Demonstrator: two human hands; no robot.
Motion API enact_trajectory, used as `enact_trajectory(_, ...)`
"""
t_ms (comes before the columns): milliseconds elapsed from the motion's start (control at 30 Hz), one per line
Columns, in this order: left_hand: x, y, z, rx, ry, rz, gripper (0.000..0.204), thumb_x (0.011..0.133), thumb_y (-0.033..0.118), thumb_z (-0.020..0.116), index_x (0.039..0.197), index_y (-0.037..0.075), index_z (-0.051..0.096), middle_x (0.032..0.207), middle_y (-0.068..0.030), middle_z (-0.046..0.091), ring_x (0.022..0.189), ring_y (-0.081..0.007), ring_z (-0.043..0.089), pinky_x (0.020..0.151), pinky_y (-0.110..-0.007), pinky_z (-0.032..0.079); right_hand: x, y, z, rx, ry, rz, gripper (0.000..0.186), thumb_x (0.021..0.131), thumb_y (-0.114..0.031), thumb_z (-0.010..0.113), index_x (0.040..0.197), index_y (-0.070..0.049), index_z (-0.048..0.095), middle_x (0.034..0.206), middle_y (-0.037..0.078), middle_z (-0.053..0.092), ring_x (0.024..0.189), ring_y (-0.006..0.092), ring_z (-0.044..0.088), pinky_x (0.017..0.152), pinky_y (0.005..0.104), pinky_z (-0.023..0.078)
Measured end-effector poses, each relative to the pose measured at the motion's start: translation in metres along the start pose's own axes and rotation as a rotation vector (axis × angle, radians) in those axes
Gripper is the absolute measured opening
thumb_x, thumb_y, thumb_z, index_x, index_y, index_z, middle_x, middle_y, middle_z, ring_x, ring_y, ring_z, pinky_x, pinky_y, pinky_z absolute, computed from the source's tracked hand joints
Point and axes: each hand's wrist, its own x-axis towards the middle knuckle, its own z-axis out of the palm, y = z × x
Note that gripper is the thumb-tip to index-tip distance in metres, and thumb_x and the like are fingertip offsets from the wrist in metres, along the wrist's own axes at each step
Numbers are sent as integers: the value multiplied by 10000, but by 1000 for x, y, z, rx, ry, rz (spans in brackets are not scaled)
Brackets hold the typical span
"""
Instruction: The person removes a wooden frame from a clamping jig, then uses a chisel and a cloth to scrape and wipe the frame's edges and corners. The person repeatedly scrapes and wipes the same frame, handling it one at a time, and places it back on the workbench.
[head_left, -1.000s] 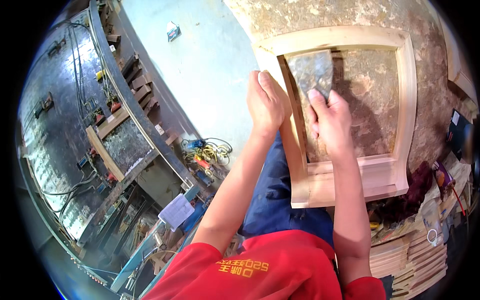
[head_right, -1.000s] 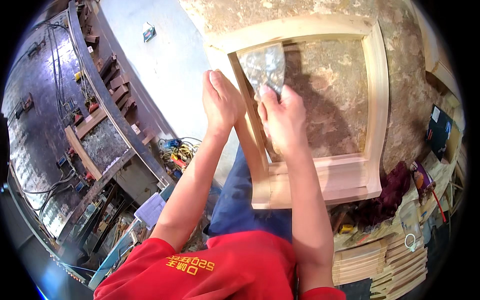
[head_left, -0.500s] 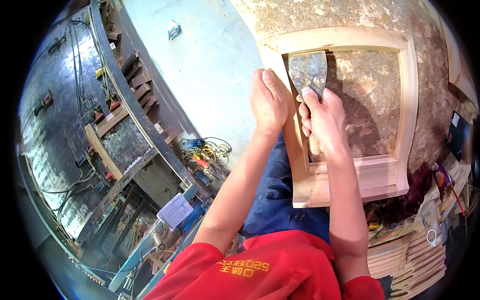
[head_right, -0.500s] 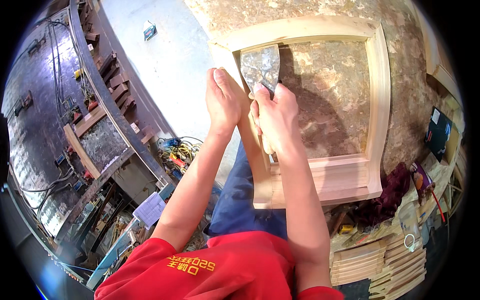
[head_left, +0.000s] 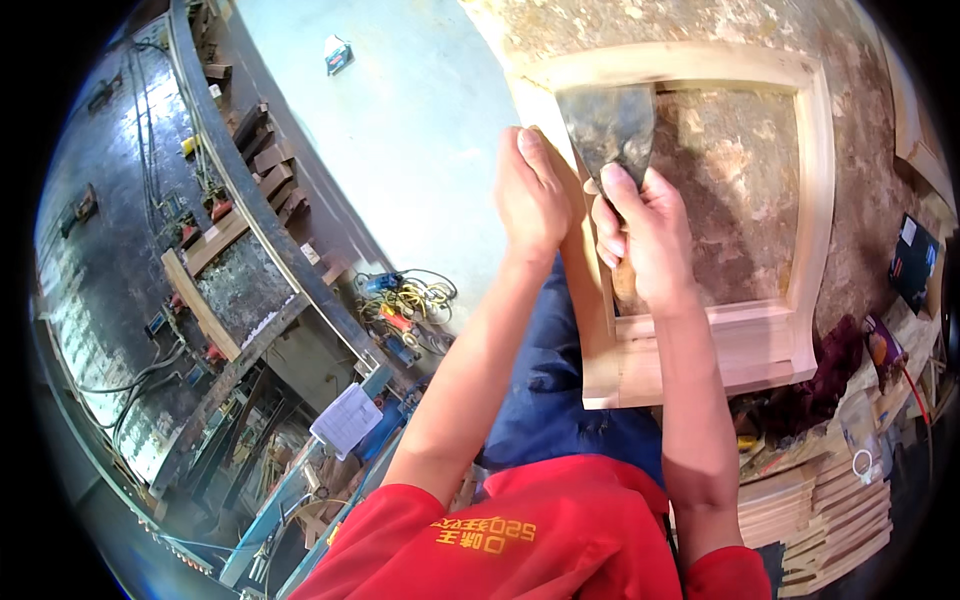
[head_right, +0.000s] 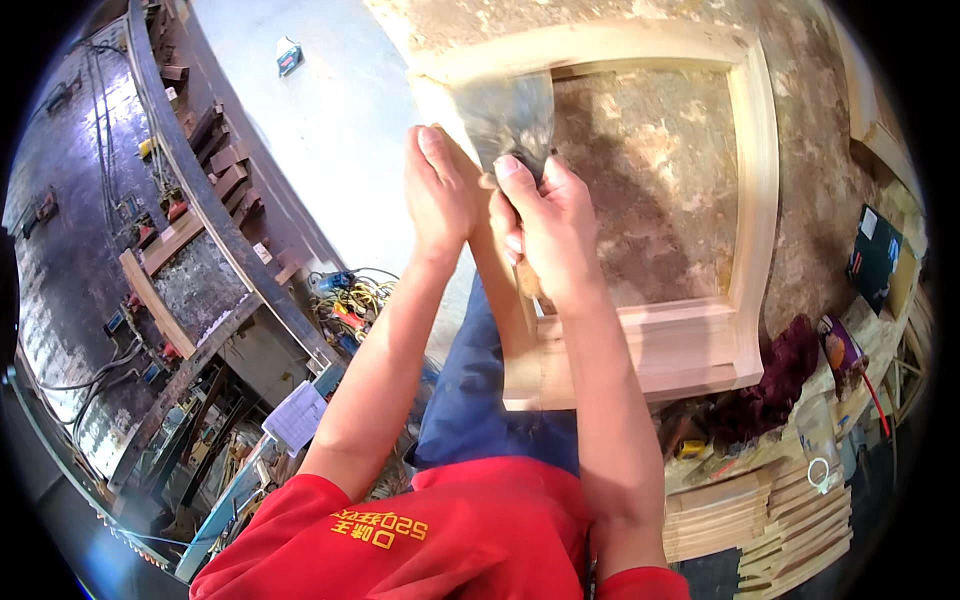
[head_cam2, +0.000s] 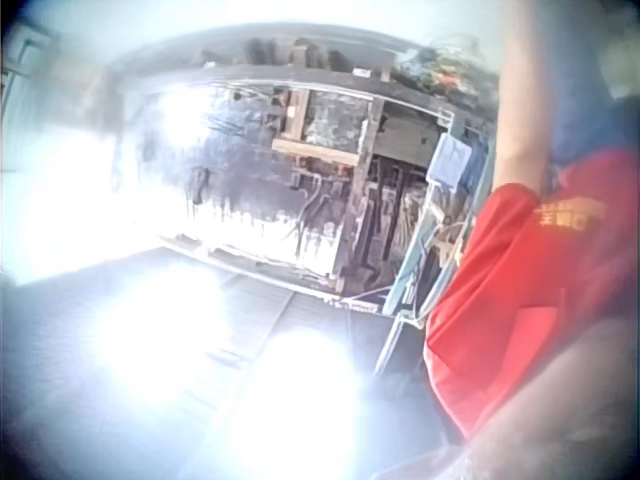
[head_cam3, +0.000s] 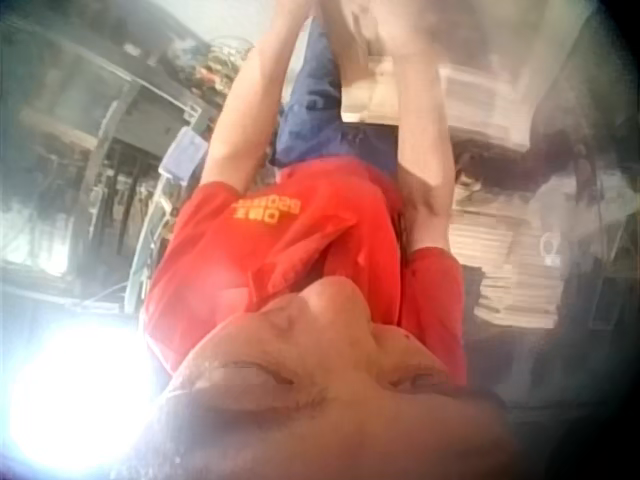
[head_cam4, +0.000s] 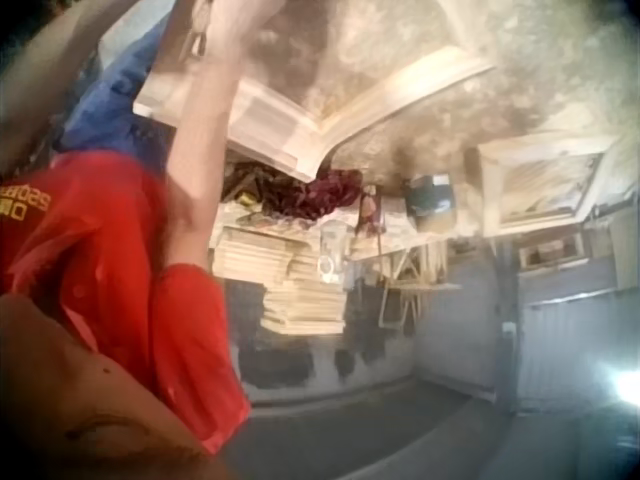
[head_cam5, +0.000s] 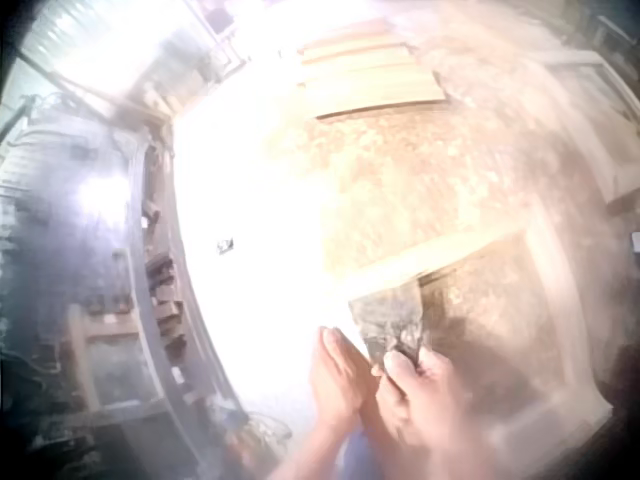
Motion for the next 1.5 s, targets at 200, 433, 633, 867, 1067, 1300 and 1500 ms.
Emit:
enact_trajectory(200, 5, -25, -4, -275, -53, -25, 475, 1137, 374, 341, 1097, -23, 599, 955, -169, 677, 807, -313, 602, 765, -424, 487, -45, -74, -51, -810, -71, -121, 359, 1055, -301, 614, 789, -65, 562, 629, -10, 564, 511, 78, 483, 486, 279, 395)
enact_trajectory(433, -29, -87, -36, -589, -67, -453, 378, 1092, 135, 486, 1374, -115, 456, 1096, -226, 739, 695, -178, 692, 584, -263, 546, -128, -72, -131, -1401, -48, 70, 301, 1038, -256, 607, 898, 8, 576, 656, 119, 533, 596, 203, 492, 604, 394, 432)
enact_trajectory(633, -55, -84, -95, -134, -408, -533, 522, 1044, 143, 600, 1500, -22, 408, 1398, -231, 615, 968, -243, 735, 793, -317, 602, -213, -89, -231, -1273, 739, -154, 270, 1059, -209, 555, 1203, 17, 583, 974, 206, 682, 821, 373, 605, 780, 418, 496)
enact_trajectory(867, -113, -50, -87, -422, -522, -546, 611, 1084, 484, 508, 1459, 3, 493, 1348, -154, 638, 1142, -229, 666, 965, -359, 535, -287, -43, -341, -1588, 898, -69, 501, 975, -63, 603, 1445, 32, 460, 1367, 286, 549, 1259, 474, 536, 1049, 495, 450)
enact_trajectory(1067, -152, -32, -31, -457, -472, -514, 490, 996, 375, 721, 1286, -1, 599, 1113, -67, 688, 975, -140, 631, 865, -329, 520, -279, -34, -329, -1635, 906, -380, 480, 931, -42, 649, 1389, -2, 511, 1267, 239, 569, 1198, 445, 553, 1007, 514, 458)
enact_trajectory(1300, -141, -19, -26, -323, -402, -451, 480, 925, 303, 800, 1244, -7, 619, 1067, -75, 707, 950, -169, 651, 865, -336, 527, -265, -32, -344, -1738, 907, -143, 477, 907, -134, 723, 1329, -41, 523, 1243, 203, 585, 1173, 413, 586, 940, 500, 504)
enact_trajectory(1500, -199, -21, -6, -388, -269, -507, 474, 952, 317, 774, 1251, -5, 597, 1134, -86, 658, 1010, -186, 622, 910, -349, 509, -272, -27, -360, -1652, 888, 4, 567, 948, -114, 669, 1470, -80, 450, 1228, 252, 619, 1017, 481, 658, 894, 539, 527)
